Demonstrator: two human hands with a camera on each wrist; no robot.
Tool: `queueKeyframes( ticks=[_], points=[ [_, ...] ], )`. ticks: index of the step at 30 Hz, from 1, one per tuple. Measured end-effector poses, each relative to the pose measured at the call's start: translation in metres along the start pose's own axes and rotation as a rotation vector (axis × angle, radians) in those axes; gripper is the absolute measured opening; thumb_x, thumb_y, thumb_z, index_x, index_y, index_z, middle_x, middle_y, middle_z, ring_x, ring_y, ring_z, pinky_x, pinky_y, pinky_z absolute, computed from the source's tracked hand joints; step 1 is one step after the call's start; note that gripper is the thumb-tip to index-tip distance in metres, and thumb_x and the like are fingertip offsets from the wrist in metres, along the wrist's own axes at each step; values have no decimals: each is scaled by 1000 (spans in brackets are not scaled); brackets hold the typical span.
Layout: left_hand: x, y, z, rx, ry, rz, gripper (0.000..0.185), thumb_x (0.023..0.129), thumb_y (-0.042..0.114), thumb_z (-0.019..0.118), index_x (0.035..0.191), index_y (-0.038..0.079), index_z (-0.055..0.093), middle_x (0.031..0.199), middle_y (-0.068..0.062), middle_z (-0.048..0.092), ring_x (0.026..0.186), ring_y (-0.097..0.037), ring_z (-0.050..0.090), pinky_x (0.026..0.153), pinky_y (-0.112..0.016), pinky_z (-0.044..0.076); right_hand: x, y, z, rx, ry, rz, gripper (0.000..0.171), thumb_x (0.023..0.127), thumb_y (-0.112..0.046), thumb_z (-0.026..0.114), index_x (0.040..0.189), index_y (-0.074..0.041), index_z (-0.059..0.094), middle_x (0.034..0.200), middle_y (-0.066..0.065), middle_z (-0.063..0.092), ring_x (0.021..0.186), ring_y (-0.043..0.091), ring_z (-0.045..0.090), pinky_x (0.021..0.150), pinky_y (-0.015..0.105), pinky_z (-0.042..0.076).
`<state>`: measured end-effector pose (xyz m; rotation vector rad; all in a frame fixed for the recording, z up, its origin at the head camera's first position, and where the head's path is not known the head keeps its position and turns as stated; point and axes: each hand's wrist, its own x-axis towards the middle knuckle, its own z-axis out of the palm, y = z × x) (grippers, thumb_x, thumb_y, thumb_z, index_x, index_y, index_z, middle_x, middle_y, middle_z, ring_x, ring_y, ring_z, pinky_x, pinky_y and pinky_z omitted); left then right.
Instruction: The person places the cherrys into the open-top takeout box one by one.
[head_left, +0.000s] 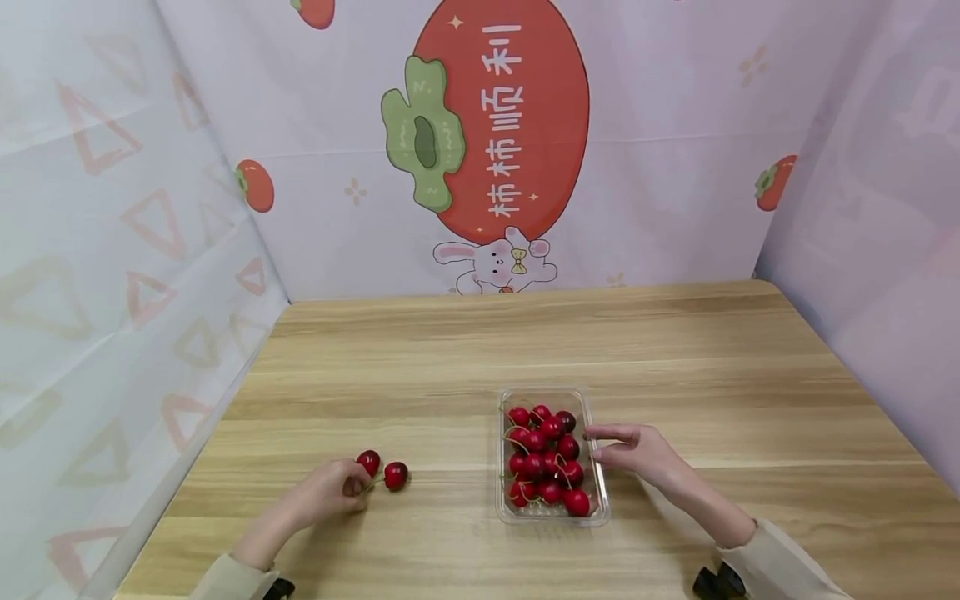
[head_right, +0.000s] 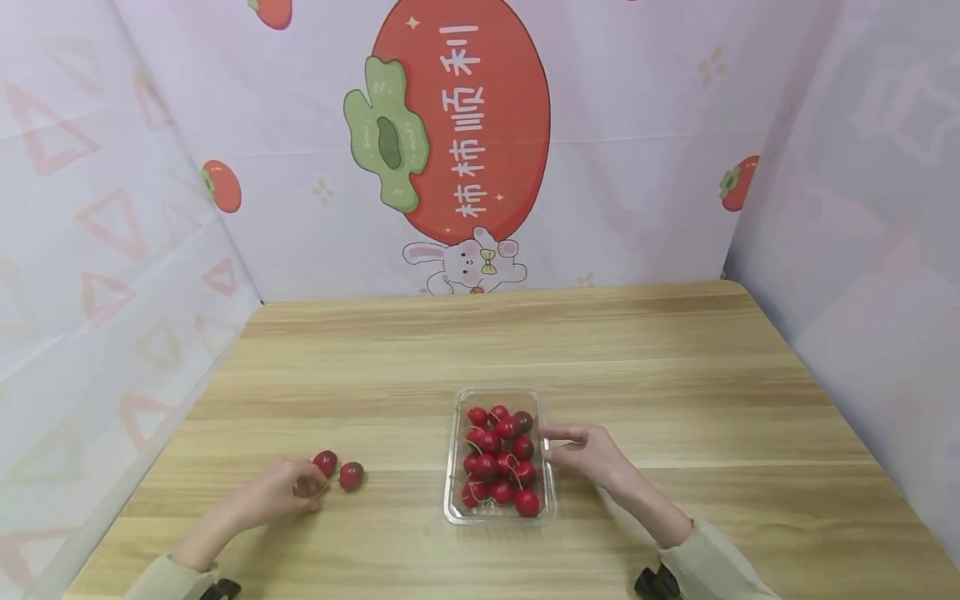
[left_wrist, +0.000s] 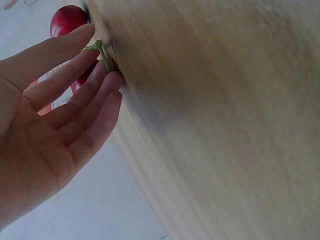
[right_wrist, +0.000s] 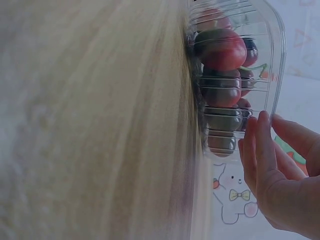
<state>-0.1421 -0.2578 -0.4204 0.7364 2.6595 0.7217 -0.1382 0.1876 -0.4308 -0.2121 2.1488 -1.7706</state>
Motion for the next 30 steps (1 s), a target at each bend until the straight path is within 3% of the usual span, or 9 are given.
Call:
queueKeyframes(
  ticks=[11, 18, 30],
  points=[
    [-2, 2, 4, 25, 58, -39, 7, 72, 1, 67, 73, 6, 62, 70, 4, 54, 62, -3, 46, 53, -19, 41, -1, -1, 2, 5, -5, -3, 52, 81, -18, 64, 120, 11, 47, 119, 27, 50, 91, 19, 62, 79, 21, 47],
    [0, 2, 1, -9, 63, -37, 5, 78, 4, 64, 78, 0, 64, 75, 2, 61, 64, -3, 50, 55, -19, 45, -1, -1, 2, -3, -5, -3, 51, 81, -18, 64, 120, 10, 48, 117, 26, 52, 91, 19, 62, 79, 19, 47],
    [7, 17, -6, 68, 231, -35, 5, 76, -1, 64, 79, 2, 65, 76, -4, 62, 68, -8, 55, 57, -20, 47, -1, -1, 0, -18, 0, 3, 51, 81, -19, 63, 121, 9, 48, 116, 25, 53, 92, 19, 62, 80, 21, 47]
  ],
)
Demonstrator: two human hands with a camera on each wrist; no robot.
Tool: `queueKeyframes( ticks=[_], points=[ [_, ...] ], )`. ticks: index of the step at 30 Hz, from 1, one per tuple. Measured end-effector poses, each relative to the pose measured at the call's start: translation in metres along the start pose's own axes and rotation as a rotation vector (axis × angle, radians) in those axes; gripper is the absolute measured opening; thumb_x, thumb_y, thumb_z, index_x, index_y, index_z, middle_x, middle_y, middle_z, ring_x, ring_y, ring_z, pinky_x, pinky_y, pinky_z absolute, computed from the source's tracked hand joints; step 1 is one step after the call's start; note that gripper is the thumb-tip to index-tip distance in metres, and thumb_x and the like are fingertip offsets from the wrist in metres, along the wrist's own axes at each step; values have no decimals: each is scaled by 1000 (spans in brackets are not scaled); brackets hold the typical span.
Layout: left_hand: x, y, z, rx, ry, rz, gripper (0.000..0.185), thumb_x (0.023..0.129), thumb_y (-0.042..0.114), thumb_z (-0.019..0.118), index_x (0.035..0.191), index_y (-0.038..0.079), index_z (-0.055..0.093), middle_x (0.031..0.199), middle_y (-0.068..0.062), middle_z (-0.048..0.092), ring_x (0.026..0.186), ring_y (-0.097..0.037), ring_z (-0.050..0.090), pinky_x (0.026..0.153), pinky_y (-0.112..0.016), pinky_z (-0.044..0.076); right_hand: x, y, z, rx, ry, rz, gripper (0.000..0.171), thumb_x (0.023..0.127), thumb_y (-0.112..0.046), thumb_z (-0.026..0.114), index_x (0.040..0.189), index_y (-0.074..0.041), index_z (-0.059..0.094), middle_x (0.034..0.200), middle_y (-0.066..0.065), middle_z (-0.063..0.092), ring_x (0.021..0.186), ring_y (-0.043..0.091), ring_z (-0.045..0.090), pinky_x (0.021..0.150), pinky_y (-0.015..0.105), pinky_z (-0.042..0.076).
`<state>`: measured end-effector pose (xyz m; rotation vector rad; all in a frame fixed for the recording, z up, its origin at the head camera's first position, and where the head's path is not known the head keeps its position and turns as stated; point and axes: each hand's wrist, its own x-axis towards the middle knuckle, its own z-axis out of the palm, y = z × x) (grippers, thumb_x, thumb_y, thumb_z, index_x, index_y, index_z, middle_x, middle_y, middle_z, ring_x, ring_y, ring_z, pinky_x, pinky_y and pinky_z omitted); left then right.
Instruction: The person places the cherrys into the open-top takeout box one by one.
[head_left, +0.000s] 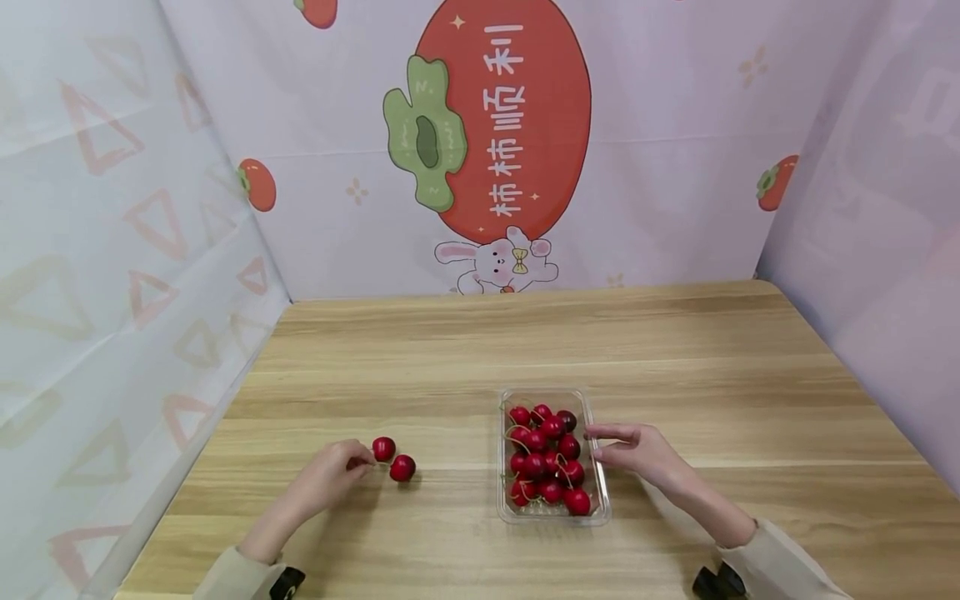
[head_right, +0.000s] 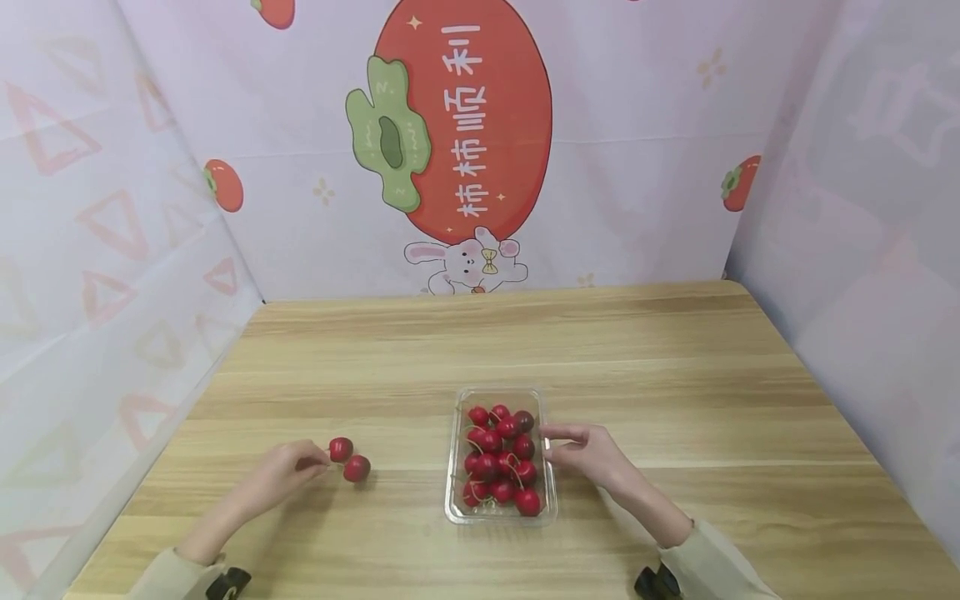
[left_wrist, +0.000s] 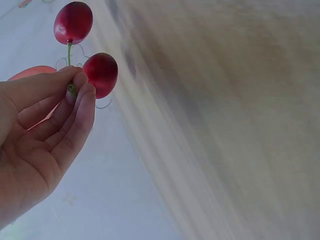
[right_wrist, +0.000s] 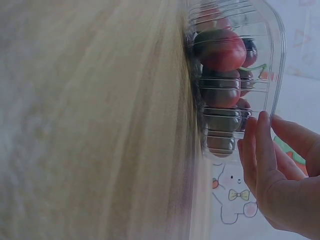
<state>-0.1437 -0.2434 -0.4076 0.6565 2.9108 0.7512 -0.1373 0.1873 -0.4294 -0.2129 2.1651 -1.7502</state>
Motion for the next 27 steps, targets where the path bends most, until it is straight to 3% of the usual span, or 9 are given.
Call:
queueKeyframes(
  ticks=[12, 27],
  points=[
    [9, 23, -5, 21, 108, 84, 5, 77, -1, 63, 80, 1, 67, 70, 5, 54, 60, -1, 42, 52, -17, 42, 0, -1, 0, 8, -5, -4, 51, 81, -19, 64, 121, 9, 47, 118, 25, 51, 91, 19, 62, 80, 23, 47],
    [18, 55, -3, -4, 132, 209, 9, 75, -5, 62, 80, 0, 66, 69, 6, 51, 62, -2, 44, 53, -16, 42, -1, -2, 1, 13, -9, -10, 51, 81, -18, 63, 121, 10, 47, 118, 26, 51, 91, 18, 62, 80, 23, 48]
  ],
)
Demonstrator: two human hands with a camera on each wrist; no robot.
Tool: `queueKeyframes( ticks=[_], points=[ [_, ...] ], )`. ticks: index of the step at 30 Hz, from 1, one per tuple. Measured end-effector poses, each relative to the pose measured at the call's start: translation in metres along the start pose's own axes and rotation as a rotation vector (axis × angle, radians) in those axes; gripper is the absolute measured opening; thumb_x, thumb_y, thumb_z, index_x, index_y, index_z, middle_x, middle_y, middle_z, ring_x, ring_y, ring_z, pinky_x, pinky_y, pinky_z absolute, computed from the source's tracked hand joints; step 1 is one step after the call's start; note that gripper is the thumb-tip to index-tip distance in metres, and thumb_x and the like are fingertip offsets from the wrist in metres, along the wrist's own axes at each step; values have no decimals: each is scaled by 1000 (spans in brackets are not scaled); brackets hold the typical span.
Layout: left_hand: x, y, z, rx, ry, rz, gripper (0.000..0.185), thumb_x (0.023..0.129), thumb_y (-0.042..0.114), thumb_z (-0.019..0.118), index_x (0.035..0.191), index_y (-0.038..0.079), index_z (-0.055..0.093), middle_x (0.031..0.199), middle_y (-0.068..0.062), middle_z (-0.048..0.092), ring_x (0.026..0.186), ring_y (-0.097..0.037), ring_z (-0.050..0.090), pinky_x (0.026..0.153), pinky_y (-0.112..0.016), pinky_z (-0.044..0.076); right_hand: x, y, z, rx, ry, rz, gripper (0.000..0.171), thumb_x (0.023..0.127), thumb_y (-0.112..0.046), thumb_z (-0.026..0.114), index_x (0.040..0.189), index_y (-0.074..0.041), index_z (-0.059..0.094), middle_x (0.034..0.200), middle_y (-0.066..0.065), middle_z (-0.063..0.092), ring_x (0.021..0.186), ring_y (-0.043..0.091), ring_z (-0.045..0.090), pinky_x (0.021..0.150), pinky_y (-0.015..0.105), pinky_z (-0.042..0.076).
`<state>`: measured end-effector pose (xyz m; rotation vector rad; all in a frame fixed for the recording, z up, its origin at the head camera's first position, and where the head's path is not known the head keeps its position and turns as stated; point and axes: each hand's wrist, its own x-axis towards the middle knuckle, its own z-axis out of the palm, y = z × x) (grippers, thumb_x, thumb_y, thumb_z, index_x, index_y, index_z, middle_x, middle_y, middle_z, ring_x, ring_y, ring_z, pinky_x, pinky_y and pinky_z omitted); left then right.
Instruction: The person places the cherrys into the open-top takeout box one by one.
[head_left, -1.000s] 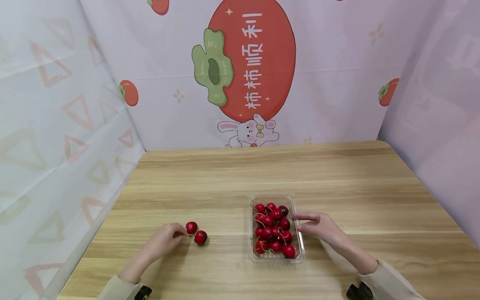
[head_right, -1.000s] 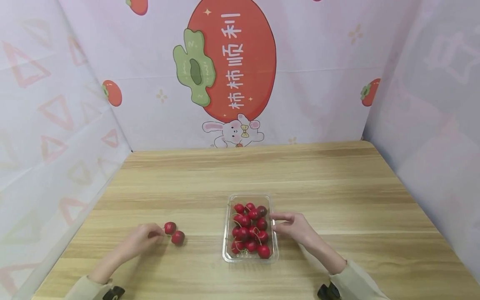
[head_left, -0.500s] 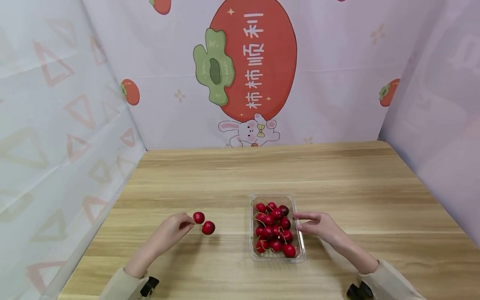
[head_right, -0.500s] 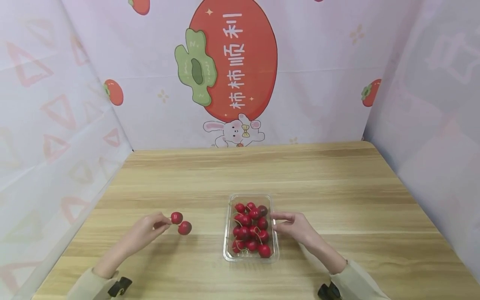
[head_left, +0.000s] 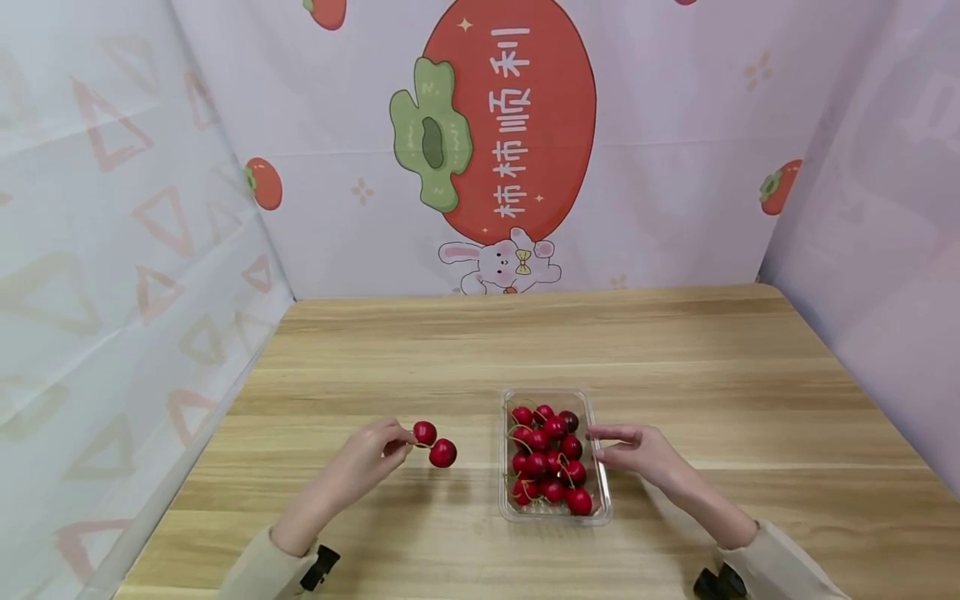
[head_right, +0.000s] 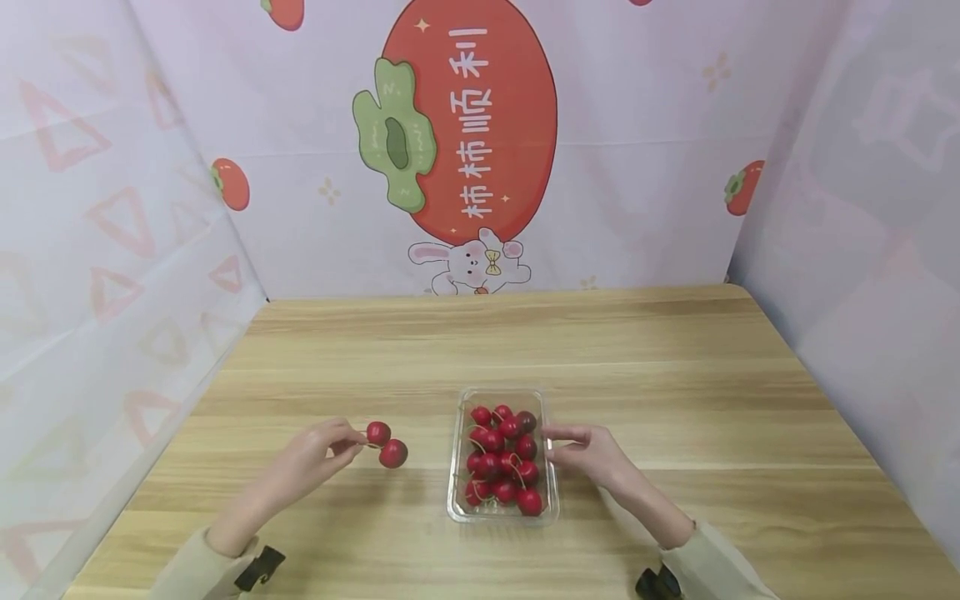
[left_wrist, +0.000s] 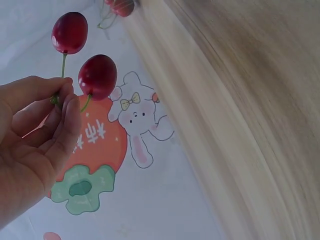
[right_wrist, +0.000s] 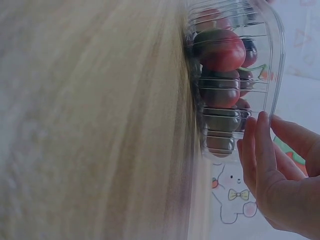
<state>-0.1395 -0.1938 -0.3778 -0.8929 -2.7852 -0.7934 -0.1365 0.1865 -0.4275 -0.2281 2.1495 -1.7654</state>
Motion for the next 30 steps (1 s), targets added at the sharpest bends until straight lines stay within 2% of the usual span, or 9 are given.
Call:
queueKeyframes(
  ticks=[8, 15, 22, 30],
  points=[
    [6, 16, 7, -16, 21, 60, 9, 74, -5, 64, 79, 2, 66, 69, 7, 51, 63, -2, 44, 53, -14, 43, 1, 0, 0, -5, 11, 3, 51, 81, -18, 64, 120, 11, 48, 119, 26, 50, 90, 14, 62, 80, 24, 48],
    [13, 29, 13, -47, 28, 135, 11, 73, -7, 63, 79, 1, 66, 68, 5, 52, 62, -2, 44, 52, -13, 42, 1, 1, 0, -11, 10, 3, 51, 81, -18, 64, 120, 11, 48, 119, 25, 50, 91, 17, 62, 80, 25, 48],
    [21, 41, 16, -60, -8, 157, 9, 75, -4, 62, 79, 3, 67, 68, 5, 53, 61, -1, 44, 52, -11, 41, 1, 1, 0, 3, 2, 5, 52, 81, -19, 64, 121, 10, 47, 119, 25, 50, 92, 19, 61, 80, 24, 48],
    [32, 54, 24, -89, -36, 227, 9, 75, -4, 61, 79, 3, 66, 69, 2, 56, 60, -1, 45, 52, -9, 40, 1, 2, 0, 2, 6, -6, 52, 80, -17, 64, 120, 12, 47, 121, 26, 49, 90, 16, 62, 79, 22, 48]
  ],
)
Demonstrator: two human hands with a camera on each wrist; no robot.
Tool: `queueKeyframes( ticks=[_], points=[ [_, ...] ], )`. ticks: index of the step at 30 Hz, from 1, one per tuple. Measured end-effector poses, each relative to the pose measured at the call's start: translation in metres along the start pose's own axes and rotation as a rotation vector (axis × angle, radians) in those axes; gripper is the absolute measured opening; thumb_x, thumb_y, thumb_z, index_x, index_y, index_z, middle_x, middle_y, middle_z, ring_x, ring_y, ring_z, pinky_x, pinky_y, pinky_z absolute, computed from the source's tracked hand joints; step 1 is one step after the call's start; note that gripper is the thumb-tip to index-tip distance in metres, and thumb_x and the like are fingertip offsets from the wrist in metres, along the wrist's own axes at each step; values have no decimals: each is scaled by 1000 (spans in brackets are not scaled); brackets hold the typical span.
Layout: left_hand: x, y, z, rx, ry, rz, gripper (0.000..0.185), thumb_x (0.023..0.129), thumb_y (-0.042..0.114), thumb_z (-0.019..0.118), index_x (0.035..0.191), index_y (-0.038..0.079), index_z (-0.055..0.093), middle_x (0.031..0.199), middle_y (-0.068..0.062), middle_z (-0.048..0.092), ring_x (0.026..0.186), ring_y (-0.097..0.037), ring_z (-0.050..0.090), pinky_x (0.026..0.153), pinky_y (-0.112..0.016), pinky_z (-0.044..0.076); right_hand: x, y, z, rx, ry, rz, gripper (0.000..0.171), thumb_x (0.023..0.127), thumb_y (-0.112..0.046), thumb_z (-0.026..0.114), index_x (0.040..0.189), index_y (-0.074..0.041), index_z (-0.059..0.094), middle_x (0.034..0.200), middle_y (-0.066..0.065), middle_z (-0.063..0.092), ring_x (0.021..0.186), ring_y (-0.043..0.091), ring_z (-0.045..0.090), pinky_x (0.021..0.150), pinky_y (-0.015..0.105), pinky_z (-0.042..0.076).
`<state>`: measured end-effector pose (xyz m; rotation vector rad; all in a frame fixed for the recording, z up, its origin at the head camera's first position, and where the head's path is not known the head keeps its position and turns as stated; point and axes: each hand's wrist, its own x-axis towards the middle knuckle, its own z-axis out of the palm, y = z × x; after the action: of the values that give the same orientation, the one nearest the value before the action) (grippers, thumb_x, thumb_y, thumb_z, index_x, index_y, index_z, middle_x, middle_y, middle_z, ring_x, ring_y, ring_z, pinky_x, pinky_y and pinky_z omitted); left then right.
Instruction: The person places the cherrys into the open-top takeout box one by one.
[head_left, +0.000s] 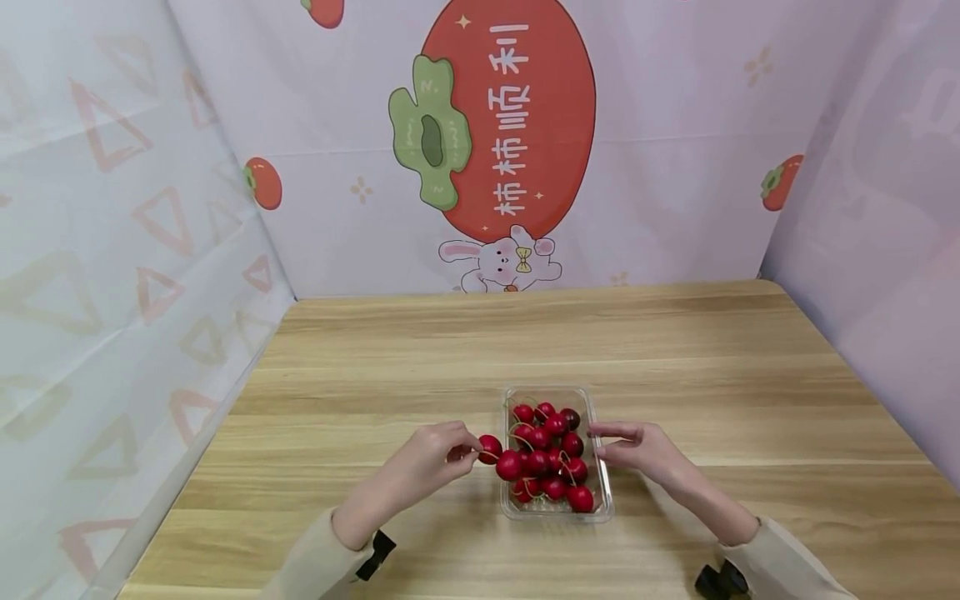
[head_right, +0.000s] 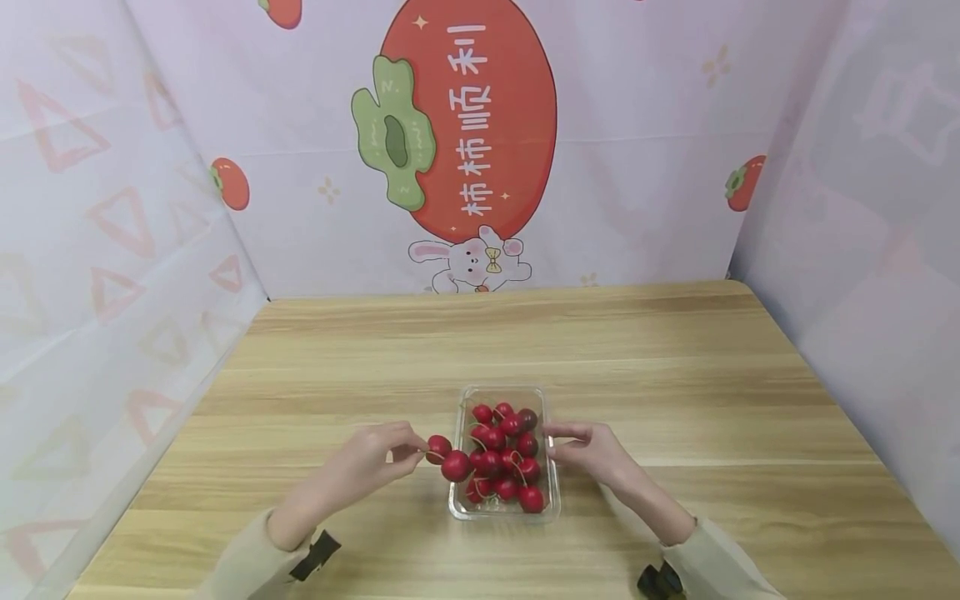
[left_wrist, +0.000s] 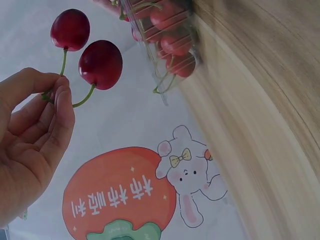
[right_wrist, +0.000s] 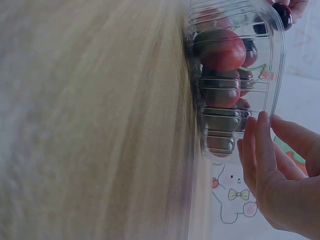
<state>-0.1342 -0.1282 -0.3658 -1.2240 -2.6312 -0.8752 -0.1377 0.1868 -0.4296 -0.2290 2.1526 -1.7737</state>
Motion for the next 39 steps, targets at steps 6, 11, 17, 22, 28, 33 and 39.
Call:
queueKeyframes(
  ticks=[6, 11, 17, 22, 28, 33, 39],
  points=[
    [10, 8, 6, -45, -31, 55, 10, 76, -5, 60, 80, 2, 66, 72, 0, 60, 60, 0, 45, 52, -7, 40, 0, 0, 0, -4, -1, 1, 52, 81, -17, 64, 120, 11, 47, 121, 26, 48, 91, 18, 62, 79, 23, 48],
    [18, 14, 11, -58, -71, 103, 7, 78, -2, 61, 81, 2, 65, 76, -3, 64, 65, -1, 53, 57, -5, 42, 0, 0, -1, -8, 2, 11, 52, 81, -19, 64, 120, 10, 47, 120, 25, 49, 92, 17, 62, 80, 24, 48],
    [27, 19, 18, -79, -110, 129, 5, 78, 1, 63, 81, 4, 66, 79, -2, 65, 72, -2, 58, 62, -5, 43, 0, -1, -1, -12, 5, 14, 53, 80, -19, 65, 121, 10, 47, 121, 25, 49, 93, 21, 61, 81, 23, 47],
    [31, 22, 26, -131, -171, 100, 4, 79, 4, 64, 80, 3, 67, 78, -3, 66, 68, 1, 56, 59, -4, 42, 1, -1, -1, -15, 3, 15, 52, 81, -18, 64, 121, 10, 47, 122, 24, 48, 94, 22, 61, 82, 25, 47],
    [33, 23, 37, -152, -223, 43, 4, 79, 6, 65, 80, 4, 68, 76, -2, 66, 63, 6, 51, 56, -3, 40, 0, -1, -1, -19, 6, 16, 51, 82, -18, 63, 121, 9, 47, 121, 23, 50, 94, 20, 61, 81, 27, 48],
    [34, 21, 44, -178, -247, -14, 4, 79, 6, 65, 79, 4, 69, 76, -1, 67, 61, 8, 51, 54, -4, 41, -1, -1, -1, -20, 8, 15, 51, 82, -19, 63, 122, 8, 47, 121, 23, 50, 94, 18, 61, 82, 27, 48],
    [33, 15, 51, -222, -253, -43, 5, 79, 6, 65, 78, 3, 69, 76, -1, 67, 57, 9, 48, 51, -6, 42, 0, -2, -1, -27, 11, 25, 50, 82, -18, 63, 121, 8, 48, 120, 23, 51, 93, 16, 61, 82, 27, 47]
  ],
)
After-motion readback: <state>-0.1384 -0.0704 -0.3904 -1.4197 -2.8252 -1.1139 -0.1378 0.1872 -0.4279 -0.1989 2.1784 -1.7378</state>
